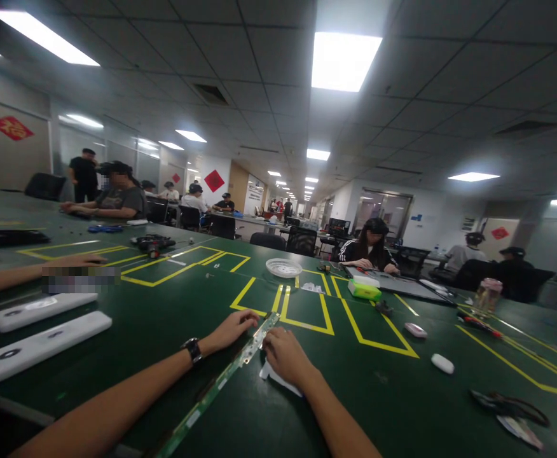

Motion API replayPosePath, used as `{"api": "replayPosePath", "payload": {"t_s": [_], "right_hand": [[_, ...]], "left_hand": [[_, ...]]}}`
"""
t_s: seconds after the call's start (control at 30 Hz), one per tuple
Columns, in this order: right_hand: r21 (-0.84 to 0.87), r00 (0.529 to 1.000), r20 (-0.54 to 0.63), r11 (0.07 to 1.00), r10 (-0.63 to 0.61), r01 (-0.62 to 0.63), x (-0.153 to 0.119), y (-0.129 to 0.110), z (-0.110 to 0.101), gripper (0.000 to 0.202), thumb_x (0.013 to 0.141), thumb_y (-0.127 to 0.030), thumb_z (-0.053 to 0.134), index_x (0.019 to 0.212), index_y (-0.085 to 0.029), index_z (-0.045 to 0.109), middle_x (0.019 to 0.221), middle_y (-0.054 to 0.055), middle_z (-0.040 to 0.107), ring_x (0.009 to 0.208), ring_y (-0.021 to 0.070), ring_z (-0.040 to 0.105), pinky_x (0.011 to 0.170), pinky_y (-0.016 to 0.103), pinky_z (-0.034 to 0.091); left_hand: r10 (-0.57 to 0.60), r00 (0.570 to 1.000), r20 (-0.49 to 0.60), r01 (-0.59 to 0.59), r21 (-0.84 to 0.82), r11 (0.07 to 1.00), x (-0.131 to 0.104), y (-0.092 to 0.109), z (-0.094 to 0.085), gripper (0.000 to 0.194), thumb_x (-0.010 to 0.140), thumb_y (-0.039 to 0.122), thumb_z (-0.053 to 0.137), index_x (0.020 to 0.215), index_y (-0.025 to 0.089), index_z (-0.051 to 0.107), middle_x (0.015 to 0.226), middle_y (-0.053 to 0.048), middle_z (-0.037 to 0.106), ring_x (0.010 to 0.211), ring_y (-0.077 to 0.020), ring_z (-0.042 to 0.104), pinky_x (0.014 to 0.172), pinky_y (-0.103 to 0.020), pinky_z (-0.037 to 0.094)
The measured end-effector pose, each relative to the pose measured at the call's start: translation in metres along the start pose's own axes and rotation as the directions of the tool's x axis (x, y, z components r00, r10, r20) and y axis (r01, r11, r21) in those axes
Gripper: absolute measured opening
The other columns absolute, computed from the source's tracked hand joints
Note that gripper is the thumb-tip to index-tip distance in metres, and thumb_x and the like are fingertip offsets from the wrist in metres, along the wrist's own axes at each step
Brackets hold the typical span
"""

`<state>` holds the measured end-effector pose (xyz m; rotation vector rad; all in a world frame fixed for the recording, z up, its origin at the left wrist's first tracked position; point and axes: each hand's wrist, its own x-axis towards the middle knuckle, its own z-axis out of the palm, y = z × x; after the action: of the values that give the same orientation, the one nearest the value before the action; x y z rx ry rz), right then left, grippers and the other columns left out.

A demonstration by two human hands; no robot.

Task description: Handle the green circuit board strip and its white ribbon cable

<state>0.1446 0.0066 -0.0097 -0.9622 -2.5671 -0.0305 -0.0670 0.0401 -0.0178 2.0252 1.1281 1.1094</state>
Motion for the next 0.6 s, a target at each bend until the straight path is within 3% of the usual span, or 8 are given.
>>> {"api": "replayPosePath", "payload": {"t_s": [0.1,0.23,0.33,0.53,0.6], "right_hand": [[-0.012,0.999,-0.011,0.999,0.041,-0.041,-0.004,0.017,-0.004,0.015,0.088,-0.015,0.048,0.095,-0.019,0.060,0.102,0.006,0.062,0.100,0.0204,0.053,0.087,0.031,0.038],[-0.071,0.978,-0.062,0.976,0.201,-0.205,-0.013,0.049,-0.007,0.013,0.086,-0.014,0.048,0.087,-0.017,0.061,0.095,0.007,0.062,0.094,0.0208,0.054,0.084,0.032,0.039],[-0.080,0.967,-0.084,0.965,0.242,-0.249,-0.015,0.050,-0.005,0.014,0.085,-0.012,0.047,0.086,-0.016,0.061,0.093,0.008,0.061,0.093,0.0210,0.054,0.083,0.032,0.040],[0.042,0.999,-0.030,0.999,-0.016,0.017,-0.004,0.006,-0.002,0.017,0.086,-0.013,0.048,0.097,-0.020,0.059,0.108,0.006,0.060,0.104,0.0205,0.052,0.088,0.032,0.038],[0.049,0.999,-0.026,0.998,-0.033,0.034,-0.002,0.005,-0.003,0.017,0.085,-0.013,0.048,0.096,-0.020,0.060,0.107,0.006,0.061,0.104,0.0204,0.052,0.088,0.032,0.038]], "left_hand": [[0.021,0.999,0.027,-0.021,0.001,1.000,-0.002,0.003,-0.002,0.026,0.085,0.027,0.044,0.096,0.014,0.063,0.088,-0.003,0.067,0.076,-0.0155,0.058,0.071,-0.024,0.042],[0.039,0.998,0.056,-0.040,0.012,0.999,-0.004,0.005,-0.001,0.027,0.086,0.027,0.043,0.098,0.015,0.063,0.090,-0.004,0.068,0.082,-0.0164,0.060,0.076,-0.025,0.043],[0.031,0.998,0.055,-0.033,0.027,0.999,-0.004,0.005,0.000,0.027,0.087,0.029,0.043,0.098,0.015,0.064,0.092,-0.004,0.069,0.085,-0.0170,0.060,0.080,-0.026,0.043],[0.068,0.995,0.068,-0.069,0.015,0.998,-0.007,0.011,-0.002,0.027,0.087,0.028,0.043,0.096,0.016,0.066,0.094,-0.004,0.069,0.088,-0.0173,0.060,0.082,-0.026,0.043],[0.068,0.995,0.073,-0.070,0.022,0.997,-0.008,0.014,-0.002,0.027,0.088,0.029,0.043,0.096,0.016,0.066,0.096,-0.004,0.068,0.089,-0.0172,0.060,0.081,-0.025,0.043]]}}
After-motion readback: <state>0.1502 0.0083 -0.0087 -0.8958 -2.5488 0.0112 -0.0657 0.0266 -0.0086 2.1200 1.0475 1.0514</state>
